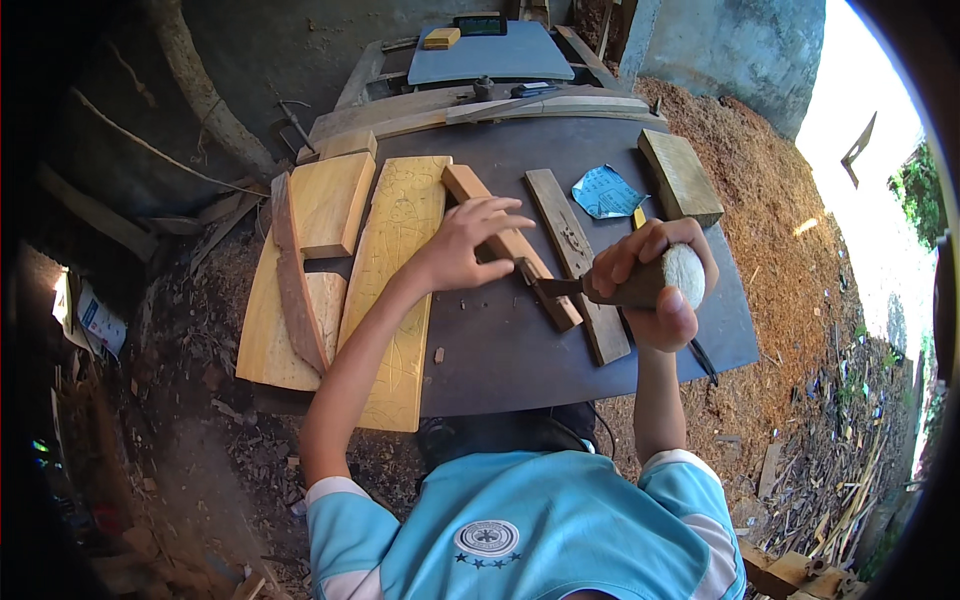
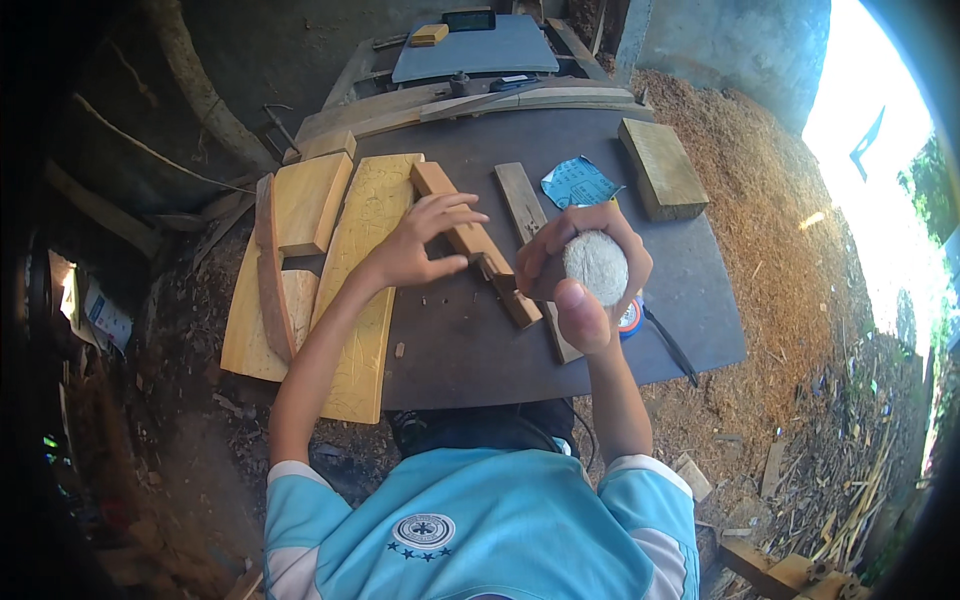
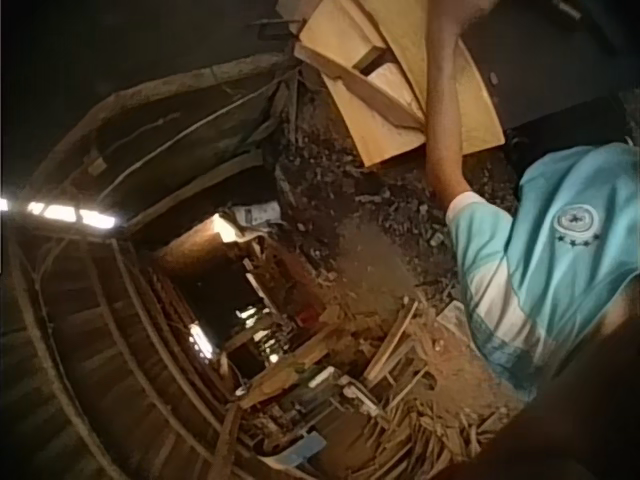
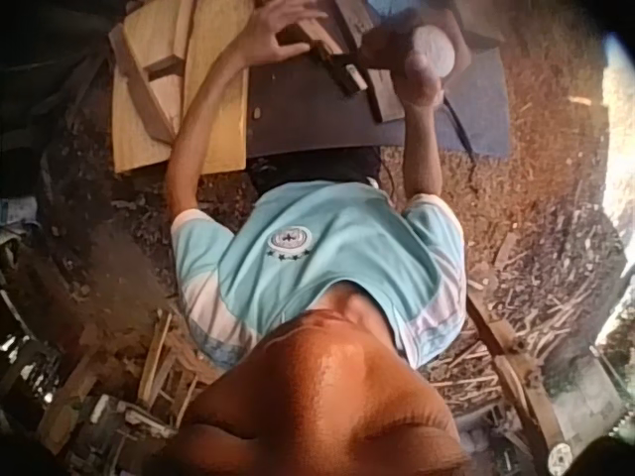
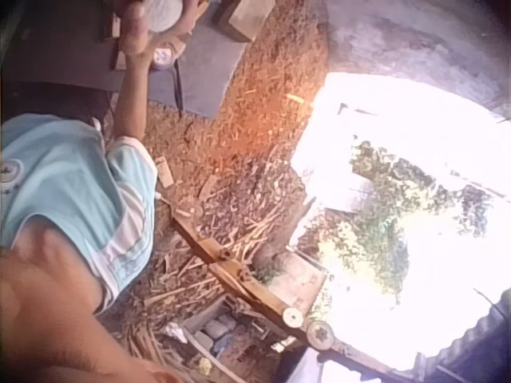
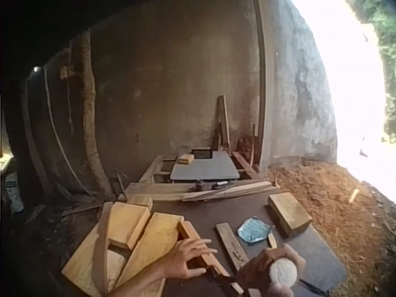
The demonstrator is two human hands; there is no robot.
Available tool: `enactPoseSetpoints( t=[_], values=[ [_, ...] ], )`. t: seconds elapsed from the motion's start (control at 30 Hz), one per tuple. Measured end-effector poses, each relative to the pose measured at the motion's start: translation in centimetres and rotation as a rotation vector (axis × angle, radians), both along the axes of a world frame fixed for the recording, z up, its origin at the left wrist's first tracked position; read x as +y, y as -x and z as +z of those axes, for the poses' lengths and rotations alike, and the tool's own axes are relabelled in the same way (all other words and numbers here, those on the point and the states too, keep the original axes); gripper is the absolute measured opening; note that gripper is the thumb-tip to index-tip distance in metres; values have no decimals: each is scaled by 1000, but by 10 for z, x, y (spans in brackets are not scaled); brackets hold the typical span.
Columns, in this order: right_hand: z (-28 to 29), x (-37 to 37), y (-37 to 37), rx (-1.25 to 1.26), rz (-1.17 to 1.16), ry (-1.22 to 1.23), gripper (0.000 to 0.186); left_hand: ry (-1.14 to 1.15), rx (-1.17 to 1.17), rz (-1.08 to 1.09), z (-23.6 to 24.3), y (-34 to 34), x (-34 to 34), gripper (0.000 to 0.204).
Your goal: The person cleans dust off a wood block with a brush, then measures the block with a tape measure, and carves a notch into it using a chisel and mallet.
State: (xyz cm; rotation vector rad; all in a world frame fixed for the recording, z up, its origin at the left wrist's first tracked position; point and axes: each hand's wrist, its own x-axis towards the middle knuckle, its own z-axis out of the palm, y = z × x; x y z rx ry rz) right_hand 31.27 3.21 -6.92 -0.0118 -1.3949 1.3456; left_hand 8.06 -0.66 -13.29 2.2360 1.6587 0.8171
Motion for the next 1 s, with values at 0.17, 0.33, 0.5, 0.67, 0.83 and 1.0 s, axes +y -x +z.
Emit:
enactPoseSetpoints(
  t=[0.17, 0.33, 0.5, 0.67, 0.83, 1.0],
  values=[
    [4, 8, 12, -73, -13, -57, 47, -23, 239, -45, -25, -2, 30, 50],
    [4, 10, 4, -36, -175, -83, 48, -213, 199, -183, -30, -4, 40, 30],
    [6, 14, 3, -48, -210, -54, 46, -20, 246, -170, -16, -1, 31, 28],
    [3, 20, 25, -65, -205, -47, 38, 73, 204, -115, -10, 0, 31, 28],
    [5, 22, 41, -179, -227, -126, 29, 13, -182, -73, 8, 0, 33, 23],
    [6, 25, 47, -260, -199, -112, 29, -181, -890, -160, 51, -21, 32, 35]
  ],
)
